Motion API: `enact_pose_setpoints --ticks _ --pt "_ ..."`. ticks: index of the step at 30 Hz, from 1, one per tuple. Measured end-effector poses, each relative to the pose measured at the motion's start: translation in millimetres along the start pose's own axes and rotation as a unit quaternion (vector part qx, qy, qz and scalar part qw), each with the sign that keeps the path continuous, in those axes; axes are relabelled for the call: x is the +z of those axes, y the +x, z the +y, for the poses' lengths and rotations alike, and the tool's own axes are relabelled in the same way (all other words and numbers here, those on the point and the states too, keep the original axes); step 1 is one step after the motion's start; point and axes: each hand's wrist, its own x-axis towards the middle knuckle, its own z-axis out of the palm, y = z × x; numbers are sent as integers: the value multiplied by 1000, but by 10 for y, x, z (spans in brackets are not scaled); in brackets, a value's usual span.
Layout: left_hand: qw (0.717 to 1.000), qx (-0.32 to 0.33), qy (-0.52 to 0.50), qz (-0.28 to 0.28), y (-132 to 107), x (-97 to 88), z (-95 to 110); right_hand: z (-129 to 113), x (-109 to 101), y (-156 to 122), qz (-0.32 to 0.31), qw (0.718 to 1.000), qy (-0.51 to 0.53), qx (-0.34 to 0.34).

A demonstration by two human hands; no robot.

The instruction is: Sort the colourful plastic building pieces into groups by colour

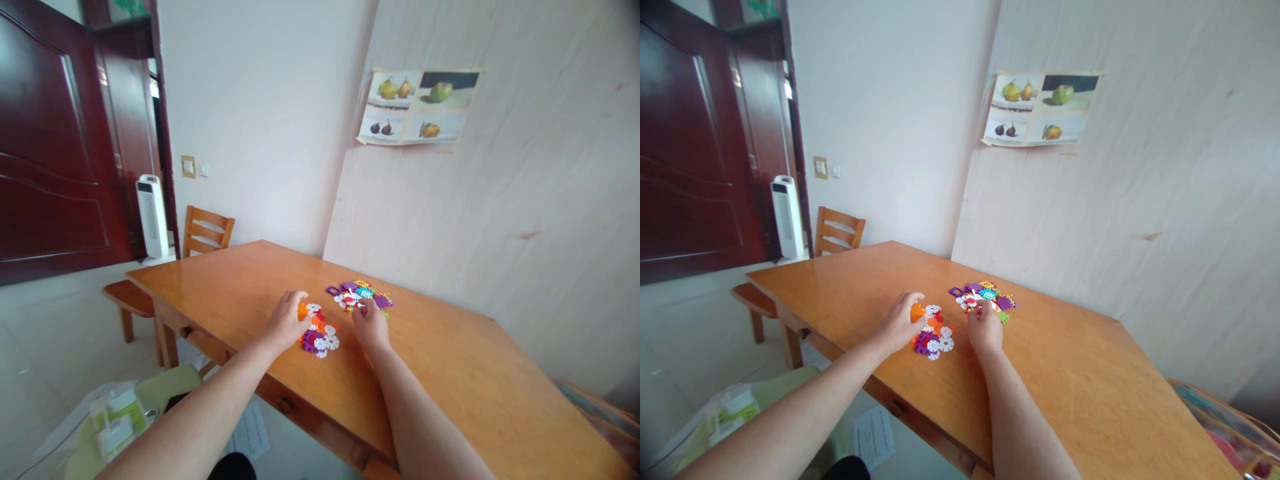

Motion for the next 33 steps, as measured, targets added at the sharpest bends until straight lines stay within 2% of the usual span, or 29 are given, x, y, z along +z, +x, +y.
enact_pose_setpoints --ticks 4,7,10,13,17,20,23,25,28,31,33 --pt "996 86 -8 36 -31 1 90 -97 96 -82 -42 987 144 -54" --pt "990 137 -10 35 -54 6 173 -212 168 -169 -122 955 259 -79" --pt "984 178 -8 23 -69 18 243 -305 208 -242 -203 916 338 -76" --pt "978 207 0 11 -80 21 282 -328 234 -266 -226 897 378 -48" --pt "981 190 17 27 -81 -3 283 -244 225 -181 -183 893 409 33" --pt "987 143 31 61 -61 -10 232 -122 164 -52 -97 889 438 93" --pt "990 98 34 97 -24 15 141 7 93 66 -7 869 475 137" --pt "990 68 30 117 2 44 78 75 68 104 23 875 460 149" --pt "990 31 22 133 29 83 8 123 85 87 0 918 376 128" --pt "991 -2 16 130 41 101 -31 102 150 16 -80 967 241 37" --pt "993 -24 11 119 45 105 -50 56 191 -37 -123 982 135 -40"
